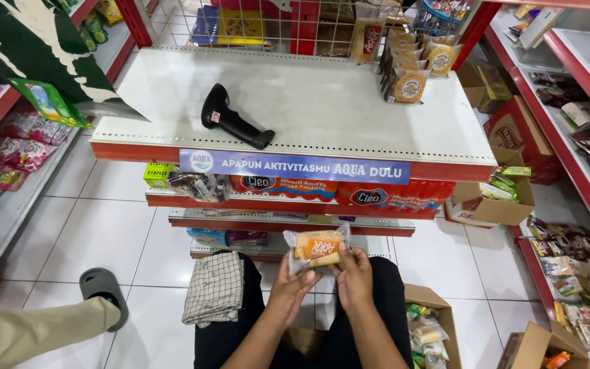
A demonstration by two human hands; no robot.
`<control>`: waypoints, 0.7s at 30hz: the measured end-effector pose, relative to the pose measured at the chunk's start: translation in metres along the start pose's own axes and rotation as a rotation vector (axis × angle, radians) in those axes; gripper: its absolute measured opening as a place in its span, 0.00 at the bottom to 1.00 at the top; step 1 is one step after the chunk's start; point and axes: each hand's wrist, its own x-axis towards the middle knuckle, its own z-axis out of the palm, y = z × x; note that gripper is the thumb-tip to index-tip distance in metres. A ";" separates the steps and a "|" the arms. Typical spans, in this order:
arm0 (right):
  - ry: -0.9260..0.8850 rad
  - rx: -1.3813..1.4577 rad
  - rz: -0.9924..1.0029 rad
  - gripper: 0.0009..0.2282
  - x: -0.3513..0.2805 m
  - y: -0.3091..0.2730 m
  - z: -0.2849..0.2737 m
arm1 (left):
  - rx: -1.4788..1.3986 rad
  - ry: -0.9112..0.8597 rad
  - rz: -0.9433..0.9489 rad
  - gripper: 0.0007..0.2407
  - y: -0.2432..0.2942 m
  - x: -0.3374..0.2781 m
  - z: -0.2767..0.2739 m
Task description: Picking up packaged food items from a box and scanning them before placing them on a shelf in a grocery store.
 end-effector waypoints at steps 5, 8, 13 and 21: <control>-0.002 -0.061 -0.167 0.19 -0.016 0.019 -0.008 | -0.037 0.040 0.408 0.32 -0.011 0.029 0.009; 0.017 -0.693 -0.824 0.31 -0.055 -0.009 0.014 | 0.019 0.117 0.341 0.29 0.013 0.020 0.020; -0.171 -1.093 -1.047 0.51 -0.074 -0.014 0.030 | 0.040 0.158 0.243 0.27 0.028 0.007 0.047; -0.275 -1.139 -0.950 0.57 -0.074 -0.027 0.048 | 0.249 0.136 0.274 0.25 0.052 0.019 0.073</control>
